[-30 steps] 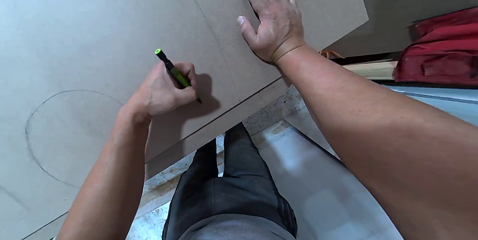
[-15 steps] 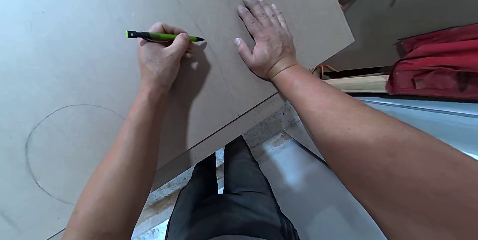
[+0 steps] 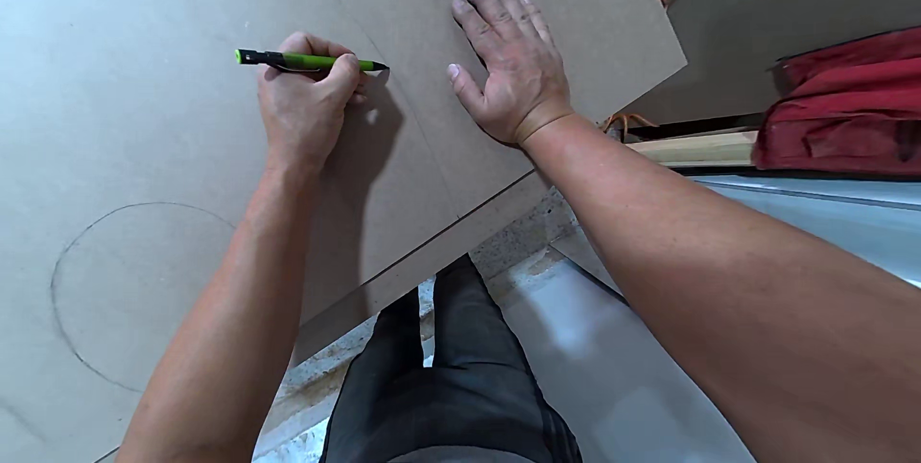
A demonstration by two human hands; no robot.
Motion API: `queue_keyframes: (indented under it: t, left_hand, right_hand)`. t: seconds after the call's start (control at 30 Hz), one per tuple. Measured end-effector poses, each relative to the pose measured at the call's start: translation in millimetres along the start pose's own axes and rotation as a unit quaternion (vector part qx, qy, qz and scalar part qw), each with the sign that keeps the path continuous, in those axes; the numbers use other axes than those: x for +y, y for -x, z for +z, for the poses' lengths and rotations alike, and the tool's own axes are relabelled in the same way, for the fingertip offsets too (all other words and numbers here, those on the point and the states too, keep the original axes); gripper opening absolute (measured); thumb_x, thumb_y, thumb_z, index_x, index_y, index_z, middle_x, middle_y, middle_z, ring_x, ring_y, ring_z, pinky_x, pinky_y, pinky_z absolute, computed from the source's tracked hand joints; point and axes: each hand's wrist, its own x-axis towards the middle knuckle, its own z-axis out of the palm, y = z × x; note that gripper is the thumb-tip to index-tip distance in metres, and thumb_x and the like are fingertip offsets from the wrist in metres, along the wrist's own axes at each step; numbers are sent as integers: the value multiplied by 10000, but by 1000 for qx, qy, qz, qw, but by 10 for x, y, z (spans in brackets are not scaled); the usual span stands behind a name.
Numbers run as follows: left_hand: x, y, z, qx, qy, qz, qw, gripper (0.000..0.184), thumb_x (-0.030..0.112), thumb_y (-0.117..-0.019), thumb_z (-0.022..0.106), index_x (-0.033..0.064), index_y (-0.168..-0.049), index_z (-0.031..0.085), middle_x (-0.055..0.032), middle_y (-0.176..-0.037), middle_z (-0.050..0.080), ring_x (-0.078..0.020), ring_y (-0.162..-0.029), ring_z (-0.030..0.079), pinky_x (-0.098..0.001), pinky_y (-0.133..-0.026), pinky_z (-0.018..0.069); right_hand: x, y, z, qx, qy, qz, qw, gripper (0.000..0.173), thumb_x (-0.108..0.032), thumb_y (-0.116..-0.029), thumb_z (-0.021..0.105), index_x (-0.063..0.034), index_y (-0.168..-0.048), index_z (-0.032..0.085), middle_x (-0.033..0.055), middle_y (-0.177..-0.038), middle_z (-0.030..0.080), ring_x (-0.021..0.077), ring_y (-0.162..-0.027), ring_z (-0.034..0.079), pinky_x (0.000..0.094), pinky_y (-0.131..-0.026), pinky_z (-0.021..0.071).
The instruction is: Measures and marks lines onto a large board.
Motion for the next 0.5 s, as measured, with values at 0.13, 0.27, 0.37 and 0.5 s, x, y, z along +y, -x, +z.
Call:
queue_keyframes:
  t: [0.13, 0.27, 0.37, 0.5]
  left_hand:
    - [-8, 17, -8, -7, -11, 6, 1000, 30, 58, -934, 691, 48, -938, 663, -51, -807, 758, -180, -711, 760, -337, -668, 670]
    - [-15, 87, -31, -24, -16, 11, 1000, 46, 61, -921, 701, 53, -945, 662, -44, -806, 754, -174, -714, 757, -333, -662, 667]
    - [-8, 189, -40, -40, -25, 9, 999, 50, 64, -930, 700, 50, -959, 662, -43, -819, 757, -168, -719, 756, -325, -664, 665]
    - [-23, 336, -61, -69, -32, 4, 997, 67, 74, -928, 707, 50, -977, 667, -48, -845, 759, -168, -731, 756, -330, -667, 665]
  right_hand:
    - [-9, 5, -17, 0, -5, 1, 1000, 710, -576, -1015, 328, -223, -1631, 336, -18, -1712, 251, 206, -1589, 184, 501, -1296, 118]
    - [1, 6, 0, 5, -4, 0, 1000, 710, -579, -1015, 323, -226, -1631, 337, -23, -1711, 255, 205, -1589, 185, 504, -1295, 120]
    - [3, -5, -3, -1, -3, 3, 1000, 717, -589, -1013, 315, -235, -1635, 325, -26, -1715, 242, 203, -1590, 178, 507, -1295, 120]
    - [5, -1, 1, 1, -6, 3, 1000, 714, -589, -1014, 312, -234, -1634, 328, -28, -1714, 246, 204, -1591, 177, 514, -1294, 120]
